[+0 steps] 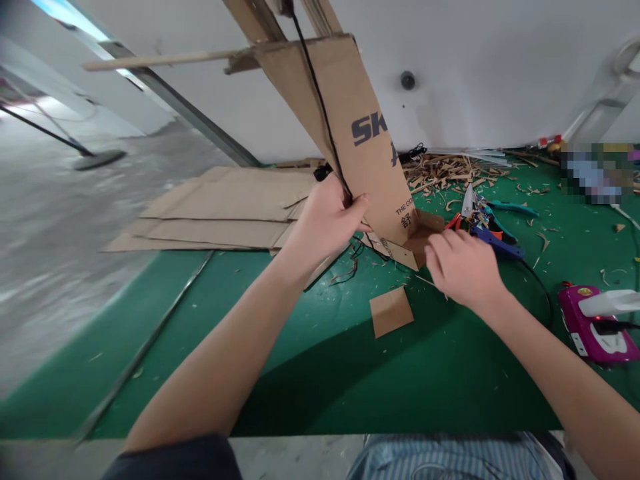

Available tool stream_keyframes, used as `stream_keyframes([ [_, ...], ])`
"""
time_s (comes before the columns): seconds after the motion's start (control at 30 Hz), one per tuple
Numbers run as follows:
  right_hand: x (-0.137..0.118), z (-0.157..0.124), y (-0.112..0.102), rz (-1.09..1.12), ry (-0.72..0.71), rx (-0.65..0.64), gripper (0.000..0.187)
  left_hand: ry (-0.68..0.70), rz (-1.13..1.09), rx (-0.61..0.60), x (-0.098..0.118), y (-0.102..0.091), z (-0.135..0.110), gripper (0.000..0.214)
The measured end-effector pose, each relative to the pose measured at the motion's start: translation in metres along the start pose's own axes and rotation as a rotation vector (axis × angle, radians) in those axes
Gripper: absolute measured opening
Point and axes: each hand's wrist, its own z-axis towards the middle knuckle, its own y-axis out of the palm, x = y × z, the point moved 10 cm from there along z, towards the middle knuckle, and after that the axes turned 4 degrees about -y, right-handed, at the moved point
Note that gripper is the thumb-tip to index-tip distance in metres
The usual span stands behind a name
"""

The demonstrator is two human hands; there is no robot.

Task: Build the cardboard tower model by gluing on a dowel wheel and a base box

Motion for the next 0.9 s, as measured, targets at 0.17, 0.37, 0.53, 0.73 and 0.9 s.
stream_keyframes([
  [0.17, 0.063, -0.022, 0.004, -0.357, 0.219, -0.215, 0.029, -0.067, -0.05, -0.066, 0.002, -0.011, 0.005, 0.038],
  [0.37, 0.086, -0.034, 0.029, -0.381, 0.256, -0.33, 0.026, 0.001, -0.037, -0.027, 0.0, -0.019, 0.008, 0.028],
  [0.53, 0.094, -0.029, 0.015, -0.271, 0.338, -0.206, 0.027, 0.087, 0.045, 0.03, 0.001, -0.019, 0.008, 0.027],
  [0.73, 0.073, -0.022, -0.016, 0.012, 0.186, 0.094, 0.031, 0.096, 0.13, 0.045, 0.009, -0.013, 0.003, 0.016],
  [0.9, 0.041, -0.018, 0.0, 0.179, -0.071, 0.001, 0.02, 0.067, 0.234, 0.022, 0.018, -0.005, -0.004, 0.01],
])
